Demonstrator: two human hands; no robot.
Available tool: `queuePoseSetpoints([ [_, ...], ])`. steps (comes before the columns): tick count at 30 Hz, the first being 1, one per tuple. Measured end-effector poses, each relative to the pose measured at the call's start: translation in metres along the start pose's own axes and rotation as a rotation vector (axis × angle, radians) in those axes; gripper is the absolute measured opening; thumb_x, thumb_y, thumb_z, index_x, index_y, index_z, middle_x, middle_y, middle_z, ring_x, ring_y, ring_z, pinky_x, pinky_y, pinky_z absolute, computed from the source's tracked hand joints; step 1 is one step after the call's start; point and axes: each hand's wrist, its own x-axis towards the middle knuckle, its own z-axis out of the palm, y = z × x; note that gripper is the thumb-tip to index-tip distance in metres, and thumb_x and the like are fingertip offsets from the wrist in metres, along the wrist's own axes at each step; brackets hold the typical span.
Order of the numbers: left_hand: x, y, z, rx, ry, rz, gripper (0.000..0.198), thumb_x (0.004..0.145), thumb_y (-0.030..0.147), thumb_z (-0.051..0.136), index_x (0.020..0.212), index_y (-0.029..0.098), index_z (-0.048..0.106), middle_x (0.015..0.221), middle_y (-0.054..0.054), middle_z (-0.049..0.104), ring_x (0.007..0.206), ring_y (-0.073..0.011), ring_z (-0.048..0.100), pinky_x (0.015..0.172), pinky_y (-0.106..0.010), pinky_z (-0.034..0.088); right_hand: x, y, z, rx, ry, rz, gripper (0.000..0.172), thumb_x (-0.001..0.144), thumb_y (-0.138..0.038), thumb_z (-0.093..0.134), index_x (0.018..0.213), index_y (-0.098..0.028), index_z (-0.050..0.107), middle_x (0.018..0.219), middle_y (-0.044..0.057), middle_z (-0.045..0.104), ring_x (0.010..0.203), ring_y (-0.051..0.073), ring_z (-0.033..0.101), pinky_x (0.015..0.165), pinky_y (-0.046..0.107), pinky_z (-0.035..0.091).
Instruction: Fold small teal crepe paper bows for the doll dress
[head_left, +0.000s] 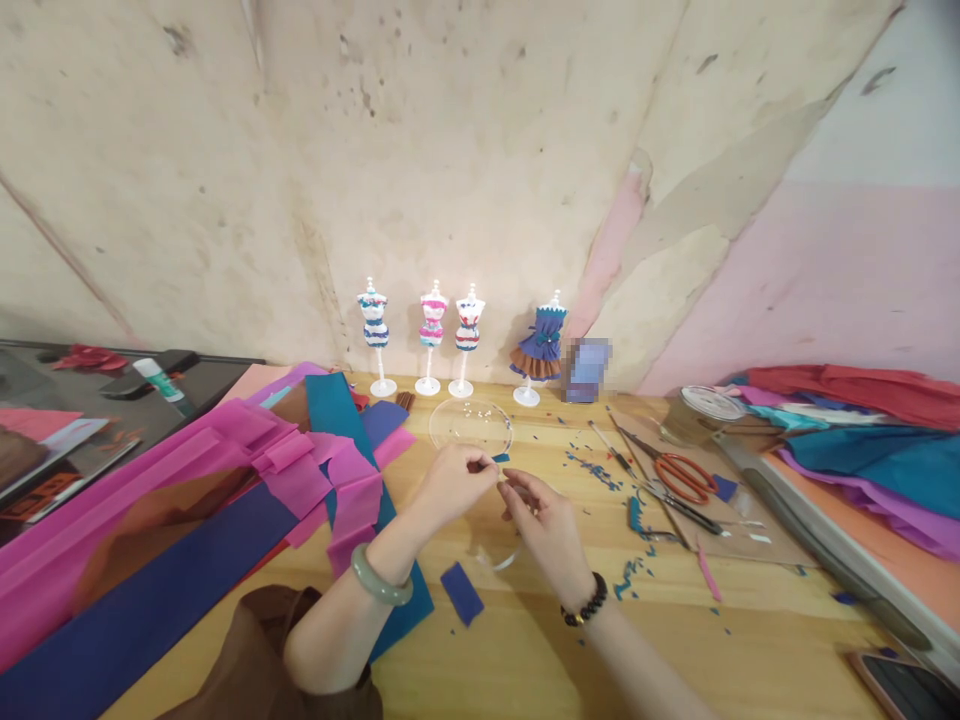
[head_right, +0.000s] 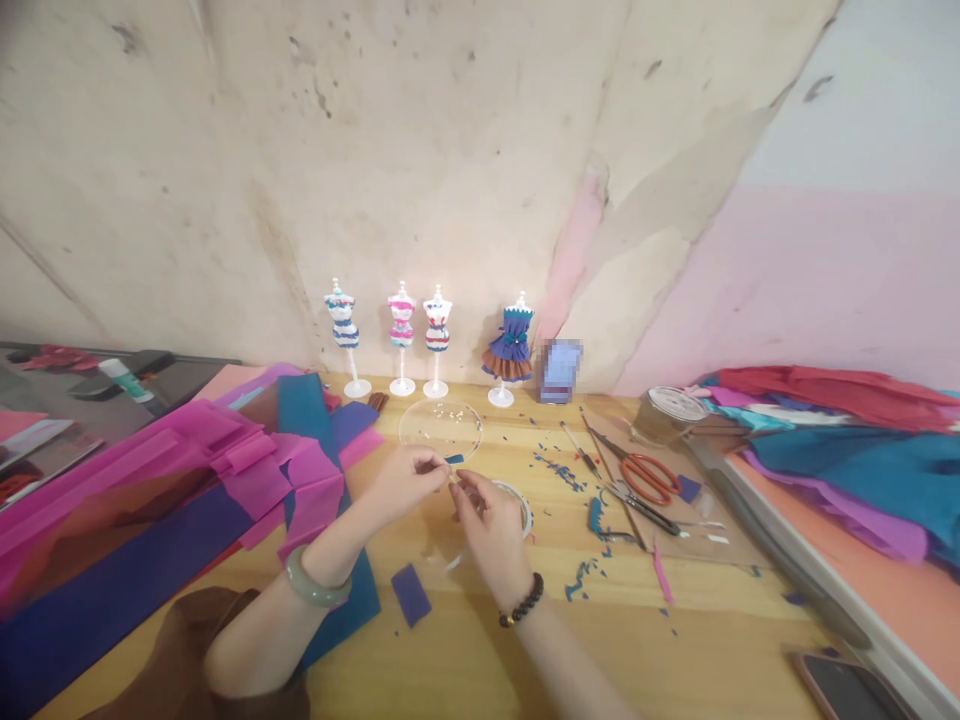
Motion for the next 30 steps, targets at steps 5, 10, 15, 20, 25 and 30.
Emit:
queuePoseSetpoints([
  [5, -0.003, 0.004, -0.007, 0.126, -0.052, 0.091, 0.023, 0.079, 0.023, 0.049, 0.067, 0.017, 0.069, 0.063, 0.0, 0.063, 0.063, -0.0137, 0.054, 0.057, -0.023, 0.037, 0.0, -0.001, 0.0, 0.034, -0.014, -0.04, 0.03, 0.086, -0.043, 0.054, 0.09, -0.018, 0.069, 0.077, 0.005, 0.071, 0.056, 0.015, 0.064, 0.055, 0.025, 0.05],
  [10, -0.004, 0.013, -0.011, 0.232, -0.11, 0.125, 0.027, 0.083, 0.022, 0.046, 0.07, 0.016, 0.069, 0.069, -0.002, 0.064, 0.065, -0.014, 0.056, 0.058, -0.024, 0.037, 0.0, 0.0, 0.0, 0.052, -0.001, -0.015, 0.028, 0.084, -0.043, 0.055, 0.082, -0.018, 0.066, 0.072, 0.005, 0.068, 0.053, 0.014, 0.061, 0.051, 0.024, 0.048],
  [15, -0.001, 0.007, -0.012, 0.156, -0.091, 0.075, 0.031, 0.086, 0.023, 0.043, 0.068, 0.015, 0.066, 0.065, -0.002, 0.063, 0.062, -0.0144, 0.055, 0.058, -0.024, 0.038, -0.003, -0.004, -0.001, 0.043, 0.006, -0.038, 0.026, 0.086, -0.041, 0.053, 0.08, -0.018, 0.064, 0.068, 0.003, 0.065, 0.053, 0.014, 0.059, 0.051, 0.023, 0.046],
  [20, 0.002, 0.002, -0.017, 0.107, -0.085, 0.135, 0.028, 0.087, 0.033, 0.049, 0.089, 0.016, 0.071, 0.087, -0.005, 0.07, 0.077, -0.0169, 0.061, 0.068, -0.026, 0.045, -0.004, -0.005, -0.002, 0.054, 0.0, -0.046, 0.026, 0.088, -0.04, 0.051, 0.081, -0.018, 0.062, 0.07, 0.003, 0.063, 0.053, 0.012, 0.056, 0.05, 0.022, 0.044],
  [25, 0.0, 0.0, -0.012, 0.017, -0.22, 0.132, 0.027, 0.083, 0.031, 0.057, 0.101, 0.016, 0.071, 0.097, -0.007, 0.071, 0.08, -0.0171, 0.064, 0.072, -0.027, 0.048, -0.004, -0.003, -0.001, 0.029, -0.015, -0.081, 0.027, 0.09, -0.04, 0.048, 0.078, -0.019, 0.061, 0.07, 0.002, 0.061, 0.054, 0.012, 0.053, 0.05, 0.022, 0.041],
  [30, 0.002, -0.003, -0.01, -0.017, -0.181, 0.136, 0.017, 0.083, 0.028, 0.058, 0.084, 0.017, 0.072, 0.081, -0.004, 0.071, 0.075, -0.016, 0.063, 0.069, -0.026, 0.047, -0.003, -0.004, -0.001, 0.019, -0.029, -0.092, 0.027, 0.091, -0.039, 0.047, 0.079, -0.019, 0.061, 0.071, 0.002, 0.061, 0.055, 0.012, 0.053, 0.051, 0.022, 0.041],
])
